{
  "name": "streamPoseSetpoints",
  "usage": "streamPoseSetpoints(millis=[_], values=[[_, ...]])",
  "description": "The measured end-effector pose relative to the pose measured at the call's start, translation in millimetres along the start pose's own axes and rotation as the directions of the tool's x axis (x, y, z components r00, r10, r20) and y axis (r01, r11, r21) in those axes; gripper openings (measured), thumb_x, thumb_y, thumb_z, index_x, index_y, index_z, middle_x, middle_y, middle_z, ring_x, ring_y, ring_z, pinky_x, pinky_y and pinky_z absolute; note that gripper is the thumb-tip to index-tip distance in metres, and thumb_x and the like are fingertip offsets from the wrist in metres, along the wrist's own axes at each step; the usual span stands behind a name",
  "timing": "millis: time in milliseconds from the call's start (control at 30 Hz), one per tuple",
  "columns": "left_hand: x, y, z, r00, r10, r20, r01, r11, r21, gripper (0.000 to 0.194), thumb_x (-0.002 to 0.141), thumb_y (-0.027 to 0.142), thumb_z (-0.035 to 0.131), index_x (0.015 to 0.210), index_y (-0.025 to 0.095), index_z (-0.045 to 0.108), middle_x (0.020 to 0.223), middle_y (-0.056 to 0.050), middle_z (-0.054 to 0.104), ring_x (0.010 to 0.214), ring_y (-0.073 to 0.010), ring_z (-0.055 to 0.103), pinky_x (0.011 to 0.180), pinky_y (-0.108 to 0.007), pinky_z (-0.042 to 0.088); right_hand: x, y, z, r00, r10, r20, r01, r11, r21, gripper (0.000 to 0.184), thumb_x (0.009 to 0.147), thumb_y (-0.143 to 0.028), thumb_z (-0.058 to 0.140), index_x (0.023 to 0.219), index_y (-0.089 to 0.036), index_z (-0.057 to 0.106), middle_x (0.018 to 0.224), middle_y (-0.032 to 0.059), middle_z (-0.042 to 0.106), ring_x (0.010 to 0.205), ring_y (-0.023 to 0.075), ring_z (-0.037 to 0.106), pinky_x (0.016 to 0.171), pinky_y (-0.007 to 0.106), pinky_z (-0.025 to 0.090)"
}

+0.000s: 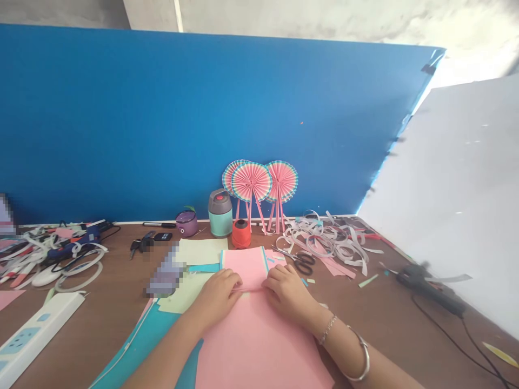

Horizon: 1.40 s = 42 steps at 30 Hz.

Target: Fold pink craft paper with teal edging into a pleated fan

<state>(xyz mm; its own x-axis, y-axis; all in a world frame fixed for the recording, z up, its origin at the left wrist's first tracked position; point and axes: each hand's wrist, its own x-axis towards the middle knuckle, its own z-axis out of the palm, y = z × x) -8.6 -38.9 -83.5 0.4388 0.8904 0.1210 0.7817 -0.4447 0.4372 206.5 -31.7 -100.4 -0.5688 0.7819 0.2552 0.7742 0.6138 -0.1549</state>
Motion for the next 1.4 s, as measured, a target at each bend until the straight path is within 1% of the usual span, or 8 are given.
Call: streamPoseSetpoints(millis=[67, 167, 300, 400, 500, 700, 967, 1400], values=[[0, -1, -4.9, 0.999, -0.047, 0.020, 0.047, 0.999, -0.010, 0.015, 0.078, 0.011, 0.044, 0.075, 0.019, 0.057, 0.081, -0.002, 0.059, 0.081, -0.0182, 0.053, 0.070, -0.028, 0.039, 0, 1, -2, 1.000, 0.012, 0.023, -0.012, 0.999, 0.037, 0.025, 0.072, -0.005, 0.050, 0.085, -0.021, 0.065, 0.080, 0.0037, 0.058, 0.081, 0.0183, 0.047, 0.071, 0.031, 0.029], [-1, -1, -8.9, 0.997, -0.063, 0.041, 0.063, 0.998, -0.017, 0.017, 0.077, 0.011, 0.043, 0.070, 0.020, 0.056, 0.080, -0.003, 0.061, 0.082, -0.0190, 0.054, 0.068, -0.028, 0.039, -2, 4, -3, 0.999, 0.012, 0.033, -0.016, 0.995, 0.099, 0.029, 0.071, -0.005, 0.049, 0.089, -0.021, 0.065, 0.083, 0.0044, 0.058, 0.083, 0.0189, 0.048, 0.071, 0.031, 0.030], [-1, -4, -10.0, 0.998, -0.056, 0.035, 0.058, 0.997, -0.057, 0.020, 0.078, 0.012, 0.041, 0.070, 0.021, 0.058, 0.080, -0.002, 0.063, 0.081, -0.0189, 0.056, 0.068, -0.028, 0.039, -5, 10, 2, 0.997, 0.070, -0.021, -0.062, 0.963, 0.261, 0.032, 0.072, -0.005, 0.047, 0.099, -0.018, 0.059, 0.083, 0.0047, 0.060, 0.082, 0.0185, 0.051, 0.073, 0.030, 0.036], [1, -8, -10.0, 0.991, -0.125, 0.042, 0.129, 0.983, -0.134, 0.017, 0.076, 0.013, 0.043, 0.071, 0.021, 0.058, 0.080, -0.002, 0.064, 0.080, -0.0185, 0.058, 0.066, -0.027, 0.040, -4, 14, 4, 0.989, 0.145, -0.018, -0.127, 0.917, 0.377, 0.023, 0.073, -0.007, 0.046, 0.089, -0.018, 0.058, 0.079, 0.0037, 0.061, 0.075, 0.0170, 0.053, 0.069, 0.029, 0.039], [4, -14, -9.2, 0.982, -0.183, 0.048, 0.189, 0.959, -0.212, 0.015, 0.074, 0.015, 0.043, 0.072, 0.021, 0.057, 0.078, -0.001, 0.064, 0.075, -0.0176, 0.058, 0.065, -0.027, 0.041, -2, 16, 3, 0.988, 0.155, -0.019, -0.133, 0.899, 0.417, 0.016, 0.073, -0.007, 0.047, 0.075, -0.018, 0.059, 0.076, 0.0034, 0.062, 0.074, 0.0166, 0.054, 0.069, 0.028, 0.040], [5, -21, -5.4, 0.984, -0.176, -0.003, 0.171, 0.963, -0.210, 0.016, 0.072, 0.016, 0.043, 0.067, 0.020, 0.058, 0.081, -0.002, 0.062, 0.079, -0.0186, 0.058, 0.069, -0.029, 0.042, 1, 18, 4, 0.983, 0.180, -0.032, -0.141, 0.856, 0.497, 0.018, 0.077, -0.008, 0.046, 0.077, -0.017, 0.061, 0.081, 0.0045, 0.064, 0.079, 0.0174, 0.056, 0.073, 0.029, 0.043], [6, -22, -2.2, 0.979, -0.202, -0.027, 0.193, 0.962, -0.191, 0.018, 0.076, 0.019, 0.043, 0.074, 0.021, 0.060, 0.083, -0.003, 0.064, 0.082, -0.0198, 0.058, 0.074, -0.031, 0.043, 4, 18, 8, 0.968, 0.250, -0.024, -0.200, 0.825, 0.528, 0.018, 0.078, -0.008, 0.047, 0.075, -0.016, 0.063, 0.080, 0.0051, 0.063, 0.076, 0.0166, 0.057, 0.071, 0.029, 0.044], [4, -20, -1.4, 0.981, -0.193, -0.027, 0.186, 0.968, -0.170, 0.019, 0.076, 0.017, 0.040, 0.070, 0.021, 0.057, 0.082, -0.003, 0.061, 0.082, -0.0195, 0.057, 0.073, -0.031, 0.043, 4, 19, 7, 0.972, 0.234, 0.006, -0.207, 0.847, 0.489, 0.017, 0.074, -0.008, 0.047, 0.074, -0.017, 0.061, 0.078, 0.0039, 0.061, 0.073, 0.0159, 0.055, 0.066, 0.026, 0.042]])
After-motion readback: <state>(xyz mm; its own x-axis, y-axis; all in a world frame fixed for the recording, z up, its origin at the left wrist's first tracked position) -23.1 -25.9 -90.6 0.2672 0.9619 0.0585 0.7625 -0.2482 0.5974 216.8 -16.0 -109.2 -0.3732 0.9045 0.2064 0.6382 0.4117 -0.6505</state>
